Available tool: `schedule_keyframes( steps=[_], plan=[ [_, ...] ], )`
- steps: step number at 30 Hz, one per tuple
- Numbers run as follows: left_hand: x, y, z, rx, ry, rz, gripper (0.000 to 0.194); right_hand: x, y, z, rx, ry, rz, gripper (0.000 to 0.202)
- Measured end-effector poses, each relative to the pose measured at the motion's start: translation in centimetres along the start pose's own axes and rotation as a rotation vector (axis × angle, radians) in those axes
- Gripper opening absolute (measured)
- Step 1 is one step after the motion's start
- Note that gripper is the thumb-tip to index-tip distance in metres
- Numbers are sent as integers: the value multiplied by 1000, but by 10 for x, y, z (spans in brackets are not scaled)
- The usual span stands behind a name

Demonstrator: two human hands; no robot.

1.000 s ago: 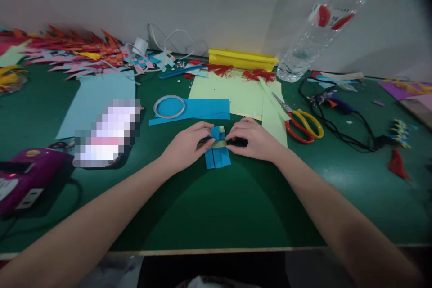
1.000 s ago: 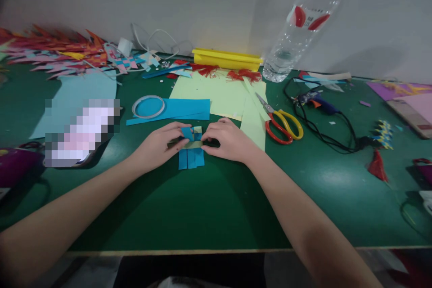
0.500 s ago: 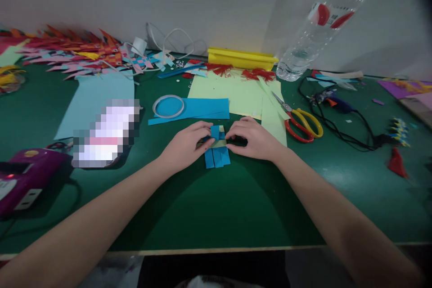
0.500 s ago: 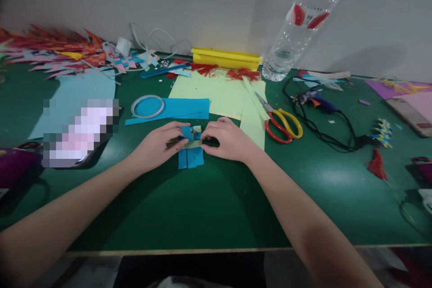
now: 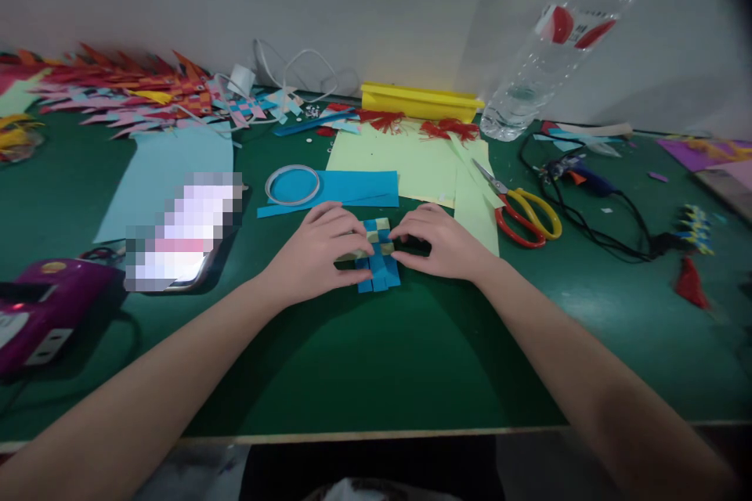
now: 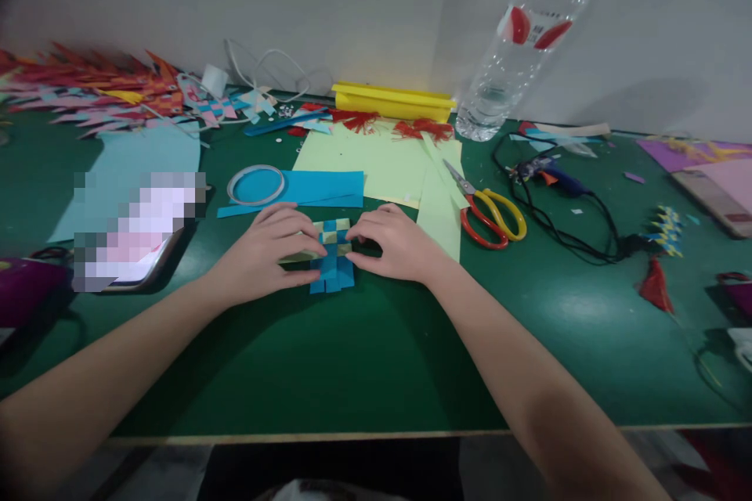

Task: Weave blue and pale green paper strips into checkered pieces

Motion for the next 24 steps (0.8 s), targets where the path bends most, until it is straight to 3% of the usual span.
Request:
schedule_keyframes(
  steps=[3, 8, 14, 24],
  plan=[
    [-2, -2, 4, 62, 16, -38, 25, -2, 0, 0, -5, 5, 34, 21],
    [-3, -2, 2, 57, 77, -50, 22, -3, -1, -2, -21, -2, 54, 23],
    [-2, -3, 8, 154, 33, -109, 23, -2, -1, -2, -49, -24, 69, 28],
    [2, -5, 9, 166, 140, -135, 22, 1, 0, -1, -62, -3, 41, 28]
  ],
)
Point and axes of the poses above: each hand's wrist, its own y-axis towards the middle knuckle, its own x-axis out of the palm, z = x × y, the point moved 6 cm from there along y, towards the middle knuckle, and after that the axes turned 2 degrees about -x, right-handed, at the moved point
